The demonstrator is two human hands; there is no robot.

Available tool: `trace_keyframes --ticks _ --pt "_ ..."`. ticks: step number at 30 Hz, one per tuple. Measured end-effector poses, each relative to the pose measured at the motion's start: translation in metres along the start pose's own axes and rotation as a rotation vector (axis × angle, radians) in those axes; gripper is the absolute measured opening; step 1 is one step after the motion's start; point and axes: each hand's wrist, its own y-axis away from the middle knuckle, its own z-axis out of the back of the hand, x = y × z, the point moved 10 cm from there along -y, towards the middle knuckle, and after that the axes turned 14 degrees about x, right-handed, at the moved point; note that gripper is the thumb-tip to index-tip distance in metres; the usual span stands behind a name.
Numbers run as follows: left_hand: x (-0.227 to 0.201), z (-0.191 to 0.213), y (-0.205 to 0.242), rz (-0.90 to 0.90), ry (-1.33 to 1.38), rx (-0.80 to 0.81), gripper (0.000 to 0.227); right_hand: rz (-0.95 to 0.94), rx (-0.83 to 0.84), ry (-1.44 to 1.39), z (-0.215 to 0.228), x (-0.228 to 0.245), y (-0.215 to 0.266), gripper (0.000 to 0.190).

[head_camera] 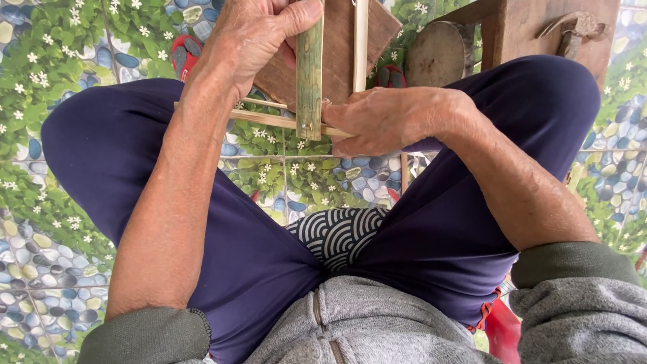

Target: The person sits cross-legged and assembles a small bamboo stool by wrapping white tape around the joints to secure the legs to the seat frame. They then use a hammer to tap the joints firmly and adjust the pieces to ensure stability.

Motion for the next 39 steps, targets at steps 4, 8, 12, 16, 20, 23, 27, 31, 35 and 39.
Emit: trace_keyframes --ticks 4,8,12,16,20,23,27,31,35,39 --pt "-0.010 -0.001 0.004 -0.016 -0.047 -0.002 0.013 0.080 -0.015 0.085 -0.003 0.008 -0.003 0.041" --pt "-0.004 -0.003 0.004 0.023 -0.003 -0.023 0.014 0.042 0.010 0.088 -0.003 0.010 0.001 0.041" --pt "-0.005 -0.002 0.007 0.008 -0.007 -0.019 0.012 0.046 -0.025 0.089 0.000 0.009 0.000 0.039" --pt "-0.017 -0.004 0.008 -0.102 -0.089 0.000 0.020 -0.005 -0.001 0.053 -0.001 0.005 0.000 0.041" --pt "-0.010 0.000 0.004 -0.050 -0.028 -0.020 0.016 0.001 0.023 0.043 0.000 0.009 0.001 0.041" --pt "-0.008 -0.001 0.003 -0.035 -0.014 -0.019 0.013 0.043 -0.021 0.151 -0.003 0.005 -0.009 0.041" --pt "-0.014 0.002 0.006 -0.103 -0.048 -0.003 0.021 -0.001 0.019 0.053 0.000 0.009 -0.002 0.043" --pt "-0.011 0.003 0.005 -0.100 -0.064 -0.010 0.020 0.021 -0.005 0.022 0.002 0.009 -0.001 0.041" --pt "-0.001 0.009 0.004 -0.002 -0.037 -0.064 0.015 0.034 0.006 0.032 0.002 0.010 0.000 0.040" --pt "-0.007 0.004 0.005 -0.050 -0.077 -0.014 0.020 -0.001 0.011 -0.051 0.008 0.015 0.011 0.038"
